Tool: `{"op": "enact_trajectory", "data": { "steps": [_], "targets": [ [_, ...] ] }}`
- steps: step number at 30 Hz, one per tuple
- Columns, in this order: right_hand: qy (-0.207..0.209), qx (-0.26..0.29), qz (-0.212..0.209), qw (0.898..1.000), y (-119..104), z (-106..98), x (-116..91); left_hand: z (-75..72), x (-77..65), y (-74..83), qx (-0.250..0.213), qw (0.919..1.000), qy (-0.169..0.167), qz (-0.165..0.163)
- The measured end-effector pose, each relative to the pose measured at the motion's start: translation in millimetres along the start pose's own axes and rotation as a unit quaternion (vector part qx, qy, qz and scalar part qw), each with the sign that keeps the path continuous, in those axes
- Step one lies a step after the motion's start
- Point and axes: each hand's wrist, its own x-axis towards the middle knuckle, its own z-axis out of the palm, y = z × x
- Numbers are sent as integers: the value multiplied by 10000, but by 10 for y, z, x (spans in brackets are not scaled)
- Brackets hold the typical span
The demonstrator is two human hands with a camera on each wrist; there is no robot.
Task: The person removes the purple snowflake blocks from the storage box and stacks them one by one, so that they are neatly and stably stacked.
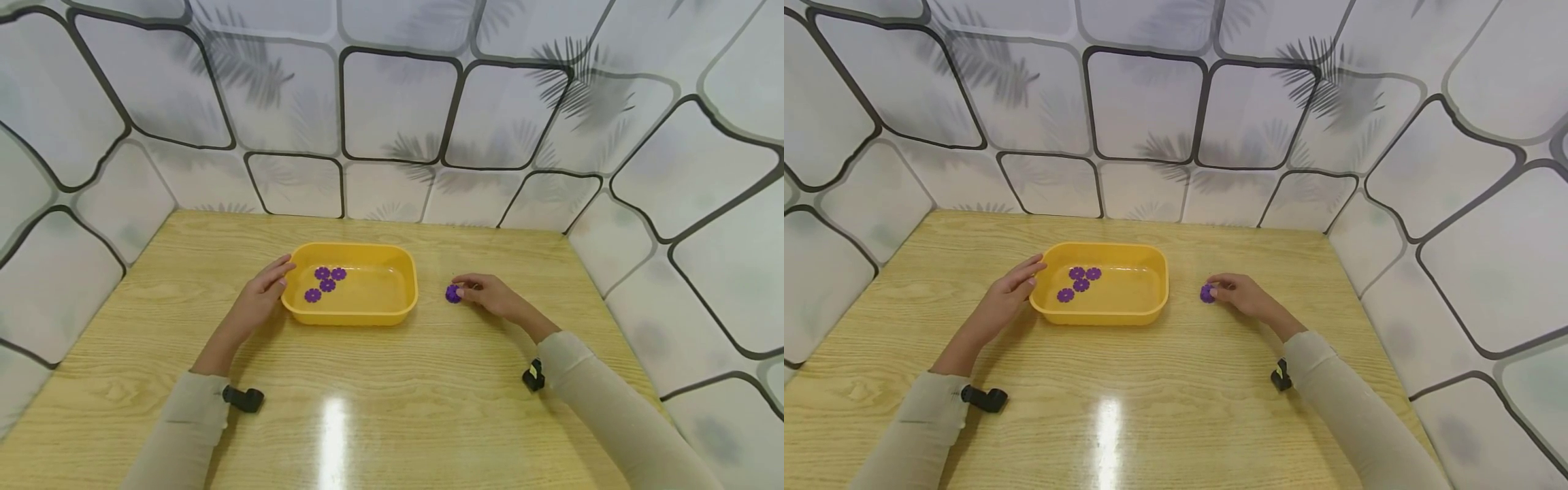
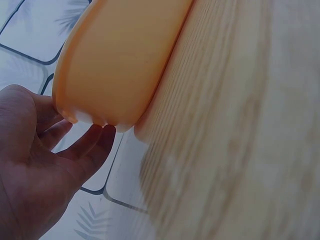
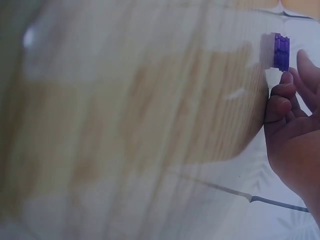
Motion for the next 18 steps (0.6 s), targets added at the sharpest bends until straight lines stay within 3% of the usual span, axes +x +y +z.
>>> {"op": "enact_trajectory", "data": {
  "steps": [8,18],
  "targets": [
    [189,570,225,9979,-55,-49,-1,2,13,-27,18,10000,42,23],
    [494,1371,-435,9884,-404,-91,115,10,17,-25,2,10000,91,13]
  ]
}}
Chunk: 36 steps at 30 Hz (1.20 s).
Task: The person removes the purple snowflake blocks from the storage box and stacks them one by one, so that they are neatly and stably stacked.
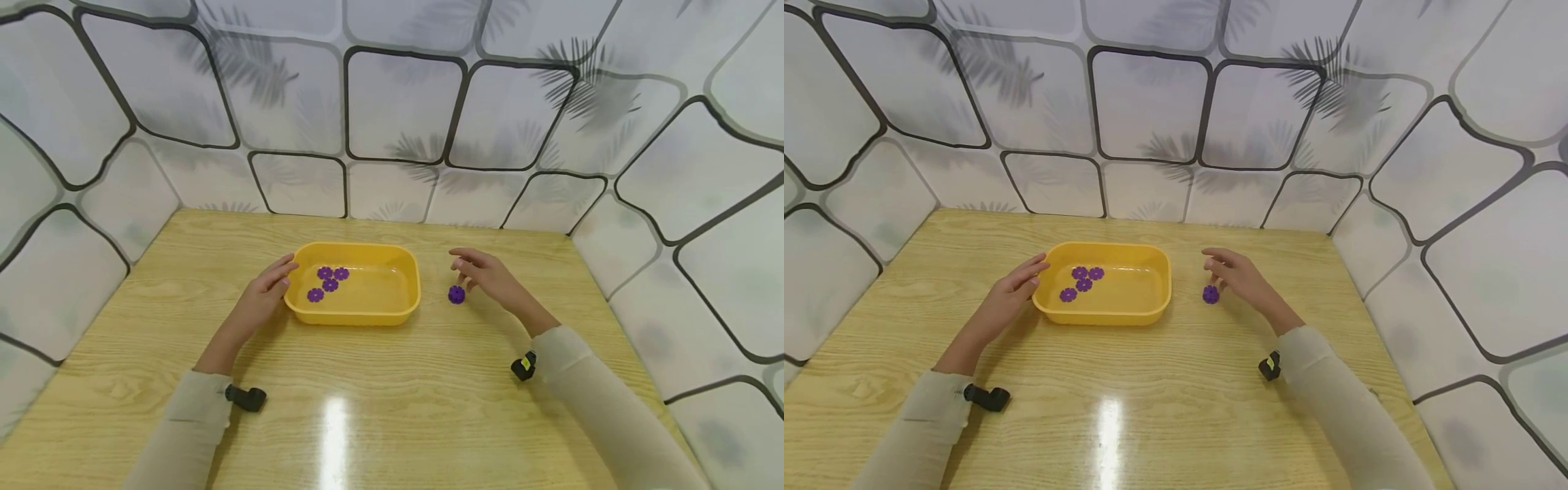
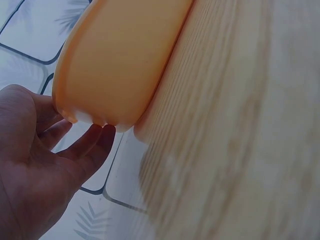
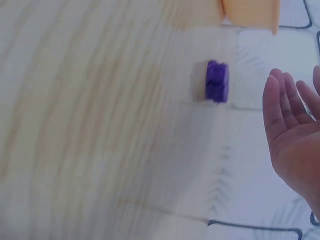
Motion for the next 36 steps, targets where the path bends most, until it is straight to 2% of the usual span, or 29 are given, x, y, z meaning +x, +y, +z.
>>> {"op": "enact_trajectory", "data": {
  "steps": [11,19,25,36],
  "targets": [
    [-225,332,-480,9980,-418,352,219,3,-14,36,-56,9999,-7,-137],
    [-742,376,-838,9930,-688,719,436,-2,-8,27,-61,9999,1,-125],
    [-1095,443,-794,9898,-755,1018,609,-4,-11,56,-94,9999,-22,-81],
    [-1430,-75,-708,9872,-853,1419,795,-10,5,16,-76,9999,19,-97]
  ]
}}
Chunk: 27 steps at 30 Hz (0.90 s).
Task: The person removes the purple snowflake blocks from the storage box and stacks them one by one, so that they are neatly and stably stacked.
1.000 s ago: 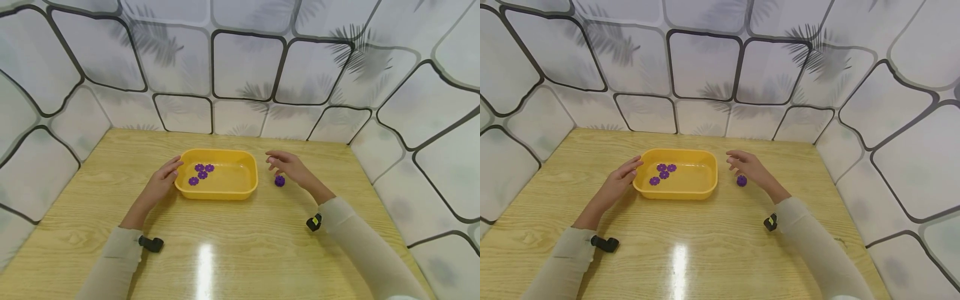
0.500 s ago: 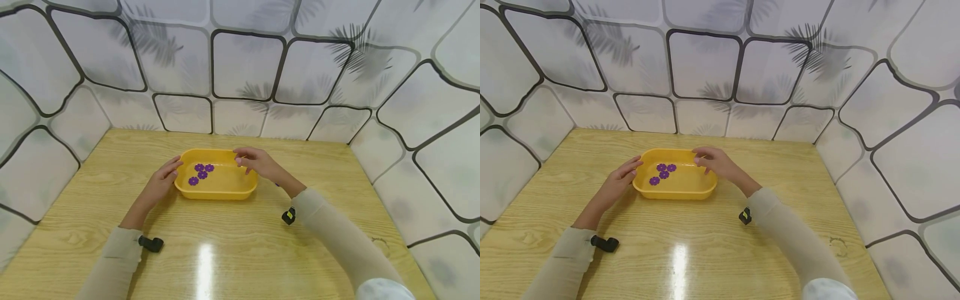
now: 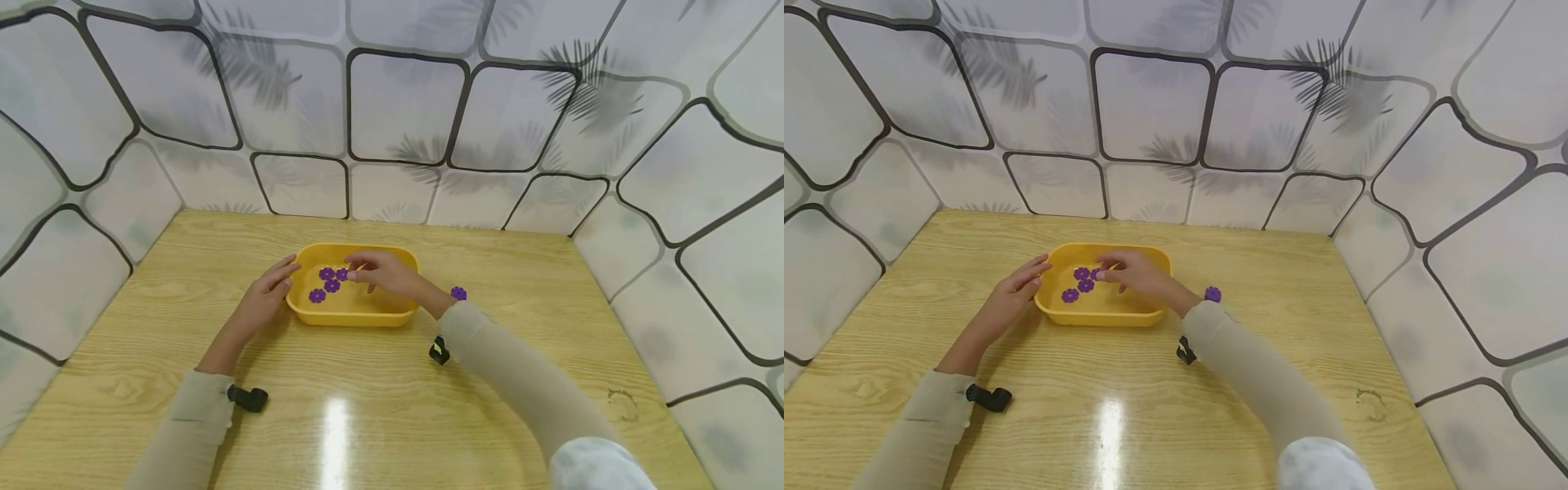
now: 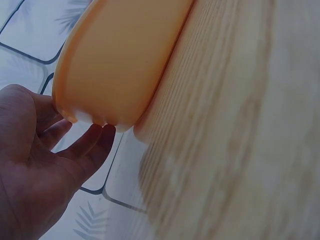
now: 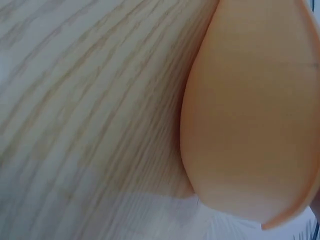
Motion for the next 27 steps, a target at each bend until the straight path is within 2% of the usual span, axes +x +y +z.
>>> {"op": "enact_trajectory", "data": {
  "steps": [6,15,21,27],
  "targets": [
    [-71,-129,-13,9999,-38,87,110,-2,35,19,-4,10000,16,36],
    [-79,-291,271,9992,-27,231,218,1,67,18,54,10000,-25,46],
    [84,-337,348,9988,-27,287,276,-4,48,0,100,9999,1,123],
    [78,-465,328,9984,42,350,339,4,12,-26,110,9999,38,54]
  ]
}}
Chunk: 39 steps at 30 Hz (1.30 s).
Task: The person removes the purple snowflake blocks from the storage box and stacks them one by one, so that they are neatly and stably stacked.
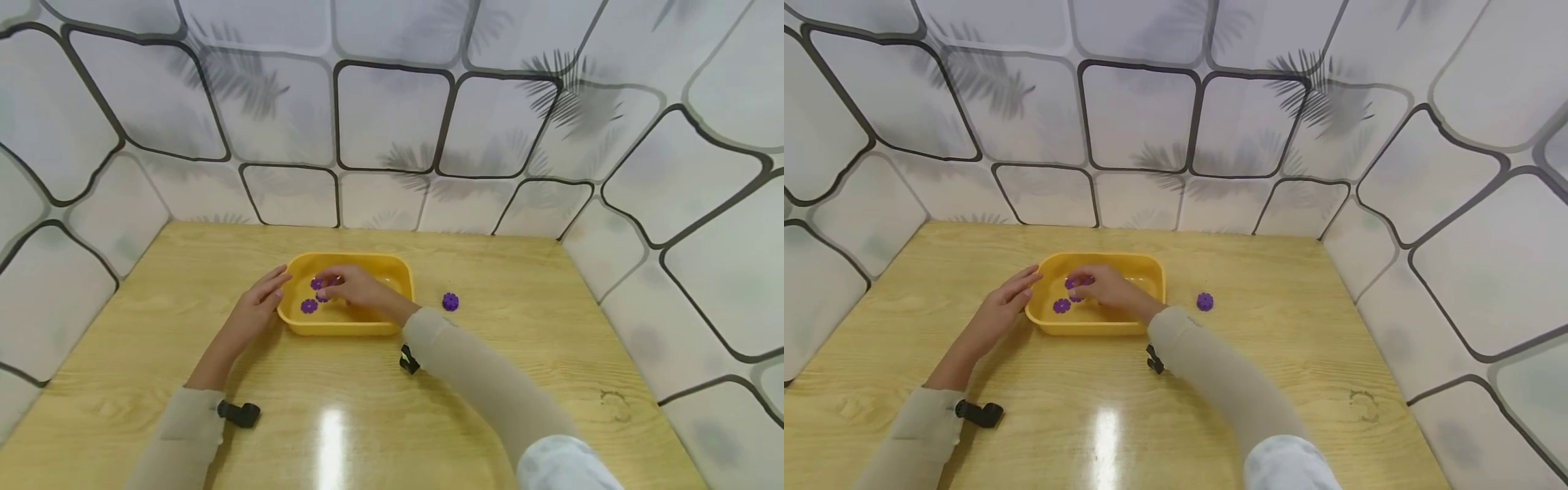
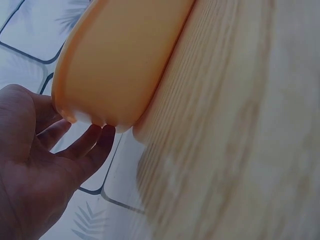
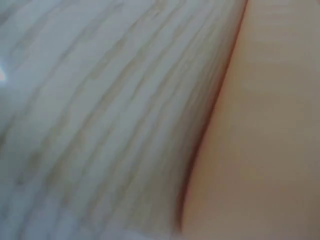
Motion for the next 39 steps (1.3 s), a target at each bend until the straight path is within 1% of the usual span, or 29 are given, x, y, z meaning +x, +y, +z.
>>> {"op": "enact_trajectory", "data": {
  "steps": [5,10,18,23,31,39],
  "targets": [
    [144,-84,38,9999,47,30,3,14,-14,19,24,10000,0,63],
    [37,-375,18,9993,31,67,-10,15,-28,25,1,10000,3,50],
    [37,-663,230,9975,74,113,-3,4,-56,22,-9,10000,-67,14],
    [10,-683,360,9970,98,98,19,-1,-44,39,-65,10000,-72,0],
    [42,-890,414,9952,136,102,69,2,-44,42,-132,9999,-8,-20],
    [145,-1221,690,9900,87,106,42,1,-32,-13,22,9999,-30,114]
  ]
}}
